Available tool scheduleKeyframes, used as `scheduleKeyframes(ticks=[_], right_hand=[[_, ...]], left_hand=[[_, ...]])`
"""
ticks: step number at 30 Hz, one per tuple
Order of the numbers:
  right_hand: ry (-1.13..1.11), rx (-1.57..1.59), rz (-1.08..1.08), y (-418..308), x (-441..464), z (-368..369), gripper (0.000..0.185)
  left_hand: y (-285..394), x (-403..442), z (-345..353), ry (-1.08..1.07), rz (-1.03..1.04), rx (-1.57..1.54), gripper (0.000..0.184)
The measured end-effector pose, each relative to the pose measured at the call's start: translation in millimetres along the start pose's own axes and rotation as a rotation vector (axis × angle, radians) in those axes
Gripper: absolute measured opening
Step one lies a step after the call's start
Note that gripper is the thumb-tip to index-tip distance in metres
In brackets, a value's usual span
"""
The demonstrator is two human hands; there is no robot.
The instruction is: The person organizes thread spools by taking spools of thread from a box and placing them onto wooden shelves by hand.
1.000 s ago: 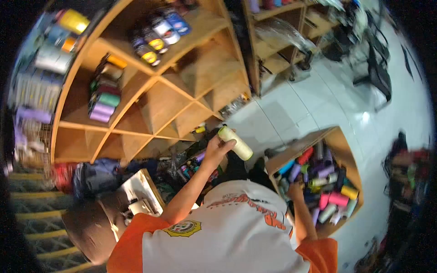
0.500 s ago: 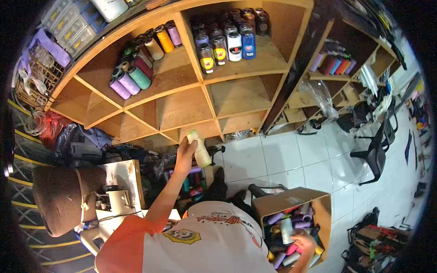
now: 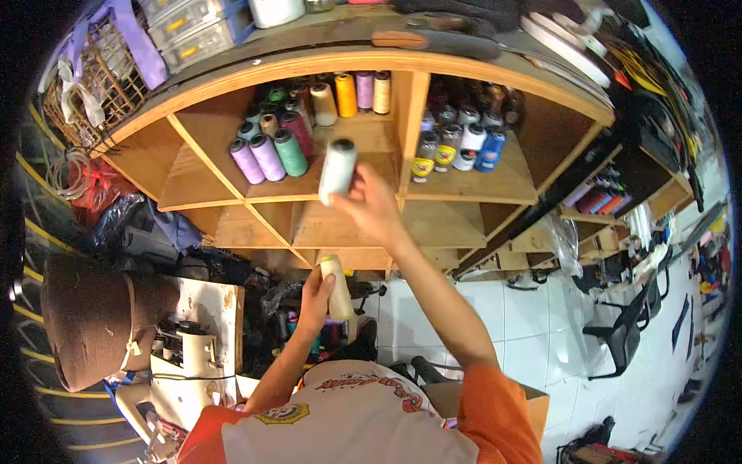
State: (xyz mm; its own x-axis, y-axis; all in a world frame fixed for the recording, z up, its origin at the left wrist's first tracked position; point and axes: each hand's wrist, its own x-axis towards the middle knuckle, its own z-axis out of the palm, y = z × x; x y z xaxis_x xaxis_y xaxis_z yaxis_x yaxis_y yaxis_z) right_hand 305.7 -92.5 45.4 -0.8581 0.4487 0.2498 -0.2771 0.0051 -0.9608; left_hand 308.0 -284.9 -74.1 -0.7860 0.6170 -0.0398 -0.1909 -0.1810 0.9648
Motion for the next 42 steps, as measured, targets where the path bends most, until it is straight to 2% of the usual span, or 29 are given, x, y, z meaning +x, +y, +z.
scheduleKeyframes(ticks=[1,2,3,4,9,12,15,21,24,27,29,31,32,33,34,36,39,40,42], right_hand=[[0.062,0.007,0.001,17,34,5,0.049],[0.153,-0.284,-0.066,28,66,6,0.047],[0.254,-0.366,-0.184,58,100,4,0.045],[0.319,-0.48,-0.194,75,126,1,0.044],[0.419,-0.758,-0.215,93,180,11,0.038],[0.485,-0.836,-0.269,89,183,23,0.032],[0.458,-0.815,-0.231,97,189,21,0.032],[0.446,-0.832,-0.258,108,190,17,0.039],[0.513,-0.817,-0.369,111,182,14,0.041],[0.481,-0.747,-0.404,105,156,1,0.041],[0.168,-0.562,-0.037,58,96,1,0.04],[-0.248,-0.496,0.161,46,42,-7,0.04],[-0.408,-0.396,0.045,56,19,-10,0.045],[-0.519,-0.407,0.115,38,-4,-3,0.05],[-0.563,-0.516,0.12,21,-17,4,0.052],[-0.44,-0.692,0.086,26,-31,8,0.052],[-0.194,-0.592,-0.114,39,-24,1,0.052],[-0.136,-0.655,-0.004,22,-16,3,0.047],[0.052,-0.557,-0.076,31,14,3,0.043]], left_hand=[[6,-3,-5,-0.002,-0.063,-0.02,0.032],[12,-6,-10,0.017,-0.072,-0.014,0.032],[17,-9,-13,0.033,-0.081,-0.005,0.032],[19,-12,-17,0.049,-0.091,0.003,0.032],[1,-10,-41,0.119,-0.073,-0.003,0.032],[0,-8,-45,0.157,-0.042,0.004,0.033],[2,-9,-47,0.199,-0.049,-0.012,0.032],[-3,-5,-46,0.22,-0.014,0.005,0.031],[4,-2,-42,0.18,-0.061,0.009,0.031],[15,10,-36,0.153,0.025,0.061,0.031],[26,22,-32,0.144,0.092,0.08,0.033],[45,36,-24,0.144,0.164,0.116,0.033],[53,42,-19,0.139,0.215,0.129,0.033],[72,42,-10,0.141,0.168,0.116,0.034],[68,51,-8,0.133,0.218,0.083,0.042],[81,54,1,0.08,0.192,0.207,0.056],[82,64,7,0.126,0.447,0.476,0.074],[83,64,8,0.143,0.421,0.449,0.084],[82,63,6,0.136,0.44,0.466,0.085]])
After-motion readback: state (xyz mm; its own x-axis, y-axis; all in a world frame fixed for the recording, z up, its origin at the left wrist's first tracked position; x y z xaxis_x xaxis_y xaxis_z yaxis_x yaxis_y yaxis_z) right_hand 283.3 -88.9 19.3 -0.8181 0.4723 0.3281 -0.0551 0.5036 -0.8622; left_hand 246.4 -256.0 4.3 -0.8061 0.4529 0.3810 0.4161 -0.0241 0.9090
